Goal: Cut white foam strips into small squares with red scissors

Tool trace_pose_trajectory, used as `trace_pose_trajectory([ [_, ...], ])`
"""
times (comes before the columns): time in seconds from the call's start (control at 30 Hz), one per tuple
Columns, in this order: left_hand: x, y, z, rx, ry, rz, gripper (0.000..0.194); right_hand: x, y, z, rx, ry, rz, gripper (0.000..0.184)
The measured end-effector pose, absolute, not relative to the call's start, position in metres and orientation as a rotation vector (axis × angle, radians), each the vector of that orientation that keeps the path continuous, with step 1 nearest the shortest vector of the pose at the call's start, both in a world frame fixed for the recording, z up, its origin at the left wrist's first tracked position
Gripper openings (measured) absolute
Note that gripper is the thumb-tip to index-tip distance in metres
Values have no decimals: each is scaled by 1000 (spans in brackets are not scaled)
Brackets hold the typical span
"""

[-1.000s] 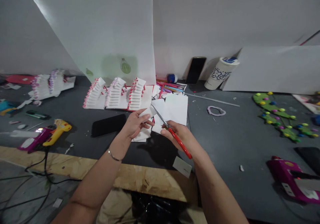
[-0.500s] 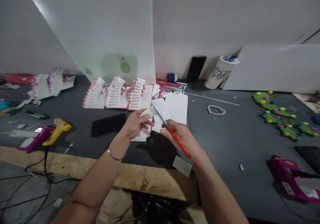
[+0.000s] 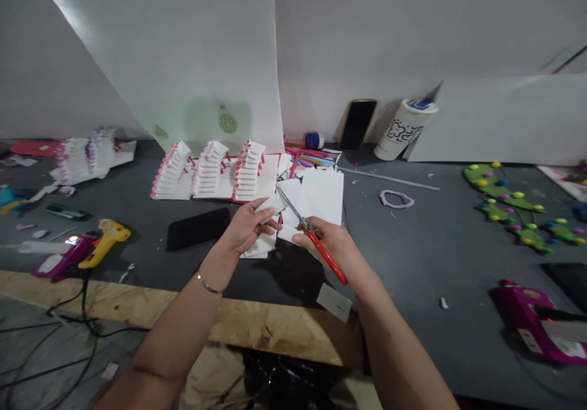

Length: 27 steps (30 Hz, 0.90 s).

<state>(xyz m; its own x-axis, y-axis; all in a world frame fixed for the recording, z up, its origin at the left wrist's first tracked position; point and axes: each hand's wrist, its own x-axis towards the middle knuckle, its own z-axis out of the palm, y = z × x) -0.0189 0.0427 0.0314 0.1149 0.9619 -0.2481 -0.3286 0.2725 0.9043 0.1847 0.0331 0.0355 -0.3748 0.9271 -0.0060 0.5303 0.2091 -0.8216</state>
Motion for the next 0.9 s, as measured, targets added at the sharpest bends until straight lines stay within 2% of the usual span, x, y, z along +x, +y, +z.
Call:
trace_pose_trajectory([
  [0.2, -19, 44, 29, 775, 1006, 1158, 25, 188, 37, 23, -1322, -1939, 921, 46],
  [0.47, -22, 50, 26, 748, 1136, 1327, 33, 199, 47, 18, -1503, -1788, 723, 54],
  [0.57, -21, 49, 27, 762, 1128, 1326, 26, 205, 51, 20, -1570, -1771, 639, 56],
  [0.67, -18, 45, 29, 886, 1112, 1238, 32, 209, 53, 20, -1596, -1752, 582, 54],
  [0.77, -14, 39, 29, 1068, 1106, 1088, 44, 209, 54, 17, -1577, -1721, 615, 51],
  [0.9, -11, 37, 27, 1249, 1088, 1048, 40, 202, 53, 15, -1423, -1672, 819, 48],
])
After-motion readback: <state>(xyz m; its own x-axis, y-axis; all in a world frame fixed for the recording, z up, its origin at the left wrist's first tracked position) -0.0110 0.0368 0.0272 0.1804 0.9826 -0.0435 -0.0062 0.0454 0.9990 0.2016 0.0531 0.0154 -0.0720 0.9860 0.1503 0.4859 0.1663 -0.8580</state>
